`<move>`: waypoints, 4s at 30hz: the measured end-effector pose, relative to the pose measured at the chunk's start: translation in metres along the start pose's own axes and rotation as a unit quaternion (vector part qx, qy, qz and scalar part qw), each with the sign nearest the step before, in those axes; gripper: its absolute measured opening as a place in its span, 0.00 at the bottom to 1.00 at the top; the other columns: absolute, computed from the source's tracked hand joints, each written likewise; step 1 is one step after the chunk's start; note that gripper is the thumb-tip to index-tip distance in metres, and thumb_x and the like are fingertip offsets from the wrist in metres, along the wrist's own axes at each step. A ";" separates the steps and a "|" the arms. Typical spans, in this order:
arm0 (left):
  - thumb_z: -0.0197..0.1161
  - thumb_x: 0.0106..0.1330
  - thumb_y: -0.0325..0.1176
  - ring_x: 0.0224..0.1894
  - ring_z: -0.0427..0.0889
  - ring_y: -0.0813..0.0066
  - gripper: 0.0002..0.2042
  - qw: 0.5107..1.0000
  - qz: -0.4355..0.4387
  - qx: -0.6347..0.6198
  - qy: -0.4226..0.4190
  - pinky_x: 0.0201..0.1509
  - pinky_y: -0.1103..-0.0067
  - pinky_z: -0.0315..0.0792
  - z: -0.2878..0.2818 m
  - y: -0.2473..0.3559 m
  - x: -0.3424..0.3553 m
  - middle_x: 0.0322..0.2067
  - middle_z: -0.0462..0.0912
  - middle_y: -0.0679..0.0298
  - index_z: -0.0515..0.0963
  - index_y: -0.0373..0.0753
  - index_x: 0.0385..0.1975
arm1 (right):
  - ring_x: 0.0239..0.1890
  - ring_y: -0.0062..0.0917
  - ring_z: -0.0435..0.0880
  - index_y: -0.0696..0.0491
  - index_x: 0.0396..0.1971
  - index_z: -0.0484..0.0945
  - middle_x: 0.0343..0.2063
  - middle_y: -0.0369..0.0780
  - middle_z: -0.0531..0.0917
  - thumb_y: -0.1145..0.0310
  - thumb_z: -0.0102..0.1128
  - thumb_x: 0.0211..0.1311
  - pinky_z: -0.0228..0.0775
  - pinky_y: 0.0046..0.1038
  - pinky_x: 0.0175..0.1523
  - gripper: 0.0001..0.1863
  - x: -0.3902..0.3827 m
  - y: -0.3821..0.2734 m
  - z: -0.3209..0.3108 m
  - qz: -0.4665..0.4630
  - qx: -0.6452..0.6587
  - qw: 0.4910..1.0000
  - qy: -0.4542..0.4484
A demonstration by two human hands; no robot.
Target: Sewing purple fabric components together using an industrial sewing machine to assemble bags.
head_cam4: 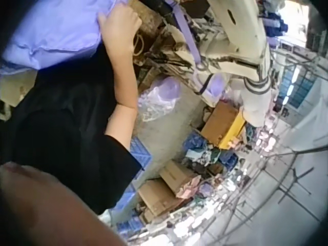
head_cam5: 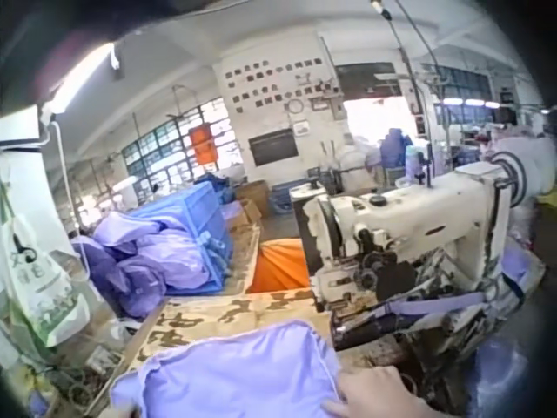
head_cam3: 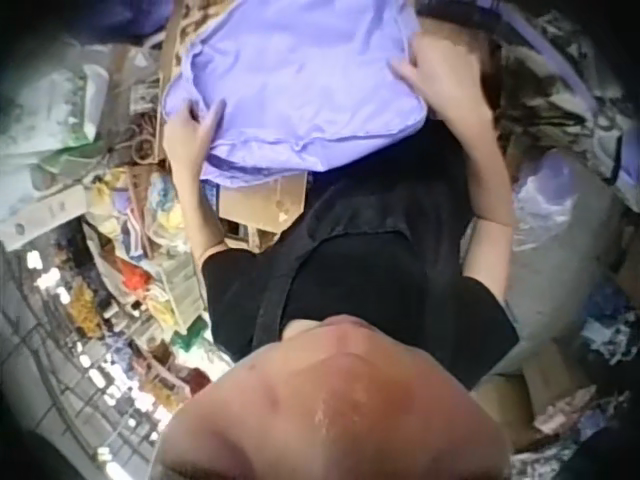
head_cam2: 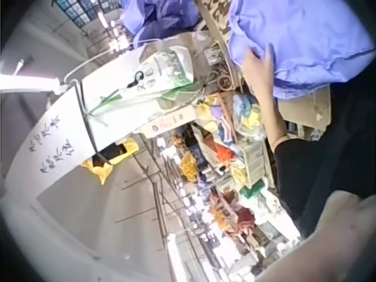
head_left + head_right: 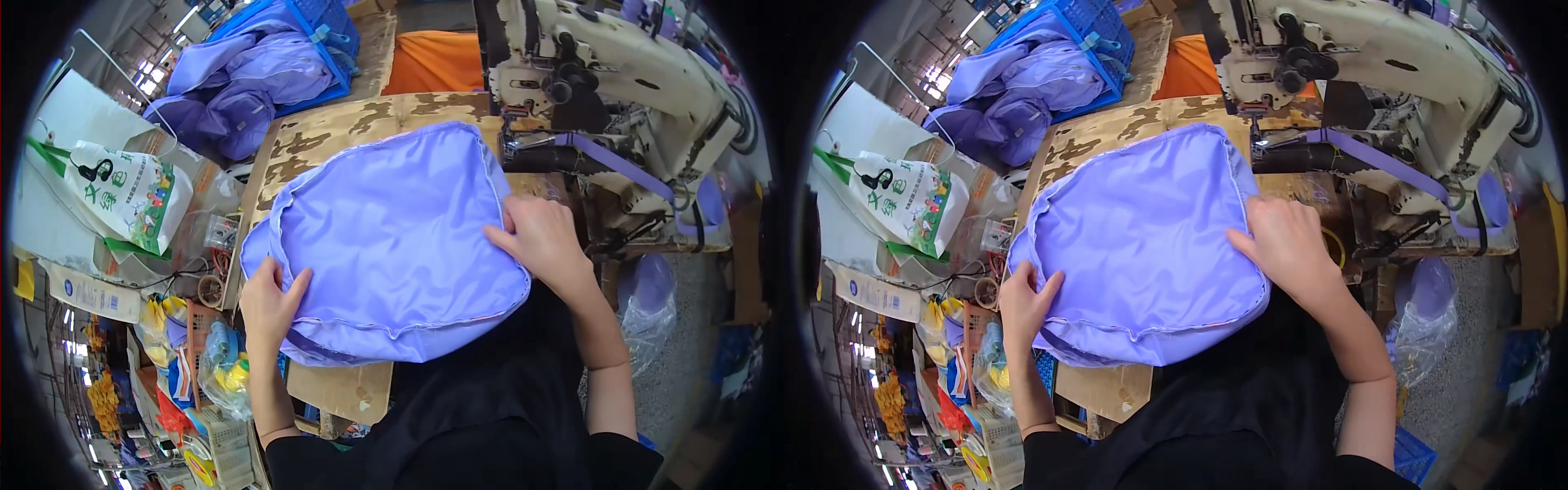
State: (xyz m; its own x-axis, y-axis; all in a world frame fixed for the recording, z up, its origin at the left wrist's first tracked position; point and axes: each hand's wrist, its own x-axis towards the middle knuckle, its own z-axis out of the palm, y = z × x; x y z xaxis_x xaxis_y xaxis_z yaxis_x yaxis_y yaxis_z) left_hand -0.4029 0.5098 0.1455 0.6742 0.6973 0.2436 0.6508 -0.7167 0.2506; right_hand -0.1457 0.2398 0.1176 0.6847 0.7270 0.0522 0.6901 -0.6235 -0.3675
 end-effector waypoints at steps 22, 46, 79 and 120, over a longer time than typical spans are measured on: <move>0.60 0.70 0.42 0.57 0.77 0.70 0.15 0.953 0.132 -0.129 0.242 0.69 0.73 0.64 -0.147 0.014 0.085 0.49 0.82 0.61 0.83 0.40 0.48 | 0.22 0.08 0.64 0.55 0.24 0.77 0.20 0.28 0.74 0.68 0.53 0.70 0.54 0.13 0.27 0.14 0.029 0.017 0.013 0.009 0.652 0.758 -0.017; 0.62 0.67 0.40 0.48 0.82 0.76 0.17 0.945 0.124 -0.288 0.098 0.63 0.84 0.65 -0.088 0.057 0.223 0.42 0.87 0.60 0.84 0.33 0.46 | 0.26 0.12 0.70 0.62 0.33 0.84 0.25 0.32 0.80 0.69 0.58 0.65 0.60 0.14 0.31 0.12 0.056 0.044 0.049 0.105 0.735 0.652 0.153; 0.60 0.69 0.42 0.26 0.65 0.87 0.15 0.886 0.158 -0.386 0.200 0.34 0.91 0.56 -0.070 0.124 0.163 0.23 0.73 0.73 0.79 0.35 0.27 | 0.08 0.18 0.72 0.59 0.18 0.77 0.11 0.37 0.76 0.58 0.55 0.67 0.57 0.16 0.11 0.22 0.065 0.042 0.016 0.202 0.602 0.770 -0.058; 0.57 0.62 0.27 0.18 0.77 0.54 0.06 0.827 0.471 -0.018 -0.306 0.23 0.68 0.71 0.023 0.177 -0.008 0.20 0.76 0.56 0.67 0.35 0.29 | 0.19 0.21 0.78 0.61 0.29 0.80 0.21 0.39 0.81 0.68 0.54 0.67 0.71 0.19 0.26 0.12 0.004 0.023 0.057 0.093 0.675 0.721 0.125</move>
State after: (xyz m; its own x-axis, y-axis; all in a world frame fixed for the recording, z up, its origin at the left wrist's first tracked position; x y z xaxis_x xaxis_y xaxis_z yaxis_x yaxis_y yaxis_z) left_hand -0.2849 0.3773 0.1662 0.9337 -0.3147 -0.1705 -0.2679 -0.9304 0.2503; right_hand -0.1408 0.2446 0.0565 0.8729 0.4878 -0.0105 -0.1612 0.2679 -0.9499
